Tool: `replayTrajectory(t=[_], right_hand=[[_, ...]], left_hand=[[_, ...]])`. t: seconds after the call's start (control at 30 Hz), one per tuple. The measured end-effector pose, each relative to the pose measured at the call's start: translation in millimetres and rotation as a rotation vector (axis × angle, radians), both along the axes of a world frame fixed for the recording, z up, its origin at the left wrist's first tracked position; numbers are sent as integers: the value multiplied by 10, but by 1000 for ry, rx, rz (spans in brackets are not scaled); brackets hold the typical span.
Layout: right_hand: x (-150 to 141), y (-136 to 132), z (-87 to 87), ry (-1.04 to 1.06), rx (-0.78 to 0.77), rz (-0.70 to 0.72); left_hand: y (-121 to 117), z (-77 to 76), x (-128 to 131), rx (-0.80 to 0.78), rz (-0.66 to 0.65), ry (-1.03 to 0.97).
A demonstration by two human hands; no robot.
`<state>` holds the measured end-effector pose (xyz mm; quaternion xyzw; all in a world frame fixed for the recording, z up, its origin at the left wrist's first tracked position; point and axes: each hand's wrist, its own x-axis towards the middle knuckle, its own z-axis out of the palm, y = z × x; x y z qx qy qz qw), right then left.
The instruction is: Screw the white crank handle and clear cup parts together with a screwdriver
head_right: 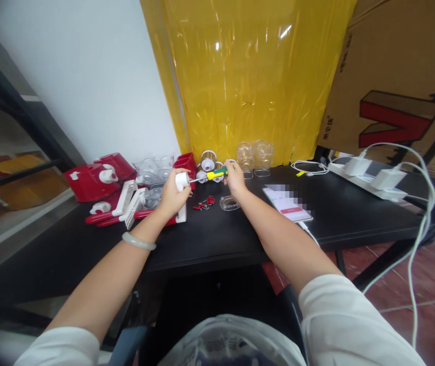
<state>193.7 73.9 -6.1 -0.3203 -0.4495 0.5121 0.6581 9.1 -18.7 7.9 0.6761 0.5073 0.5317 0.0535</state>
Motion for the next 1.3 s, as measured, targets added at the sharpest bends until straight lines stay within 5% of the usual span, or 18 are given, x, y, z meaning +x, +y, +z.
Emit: replayTrajectory(t=[1.03,1.3], right_hand=[[29,44,10,131,-80,31],[22,37,4,67,15,-26]], left_hand=[[14,-33,-8,6,-28,18],[1,-24,5,6,-15,36]])
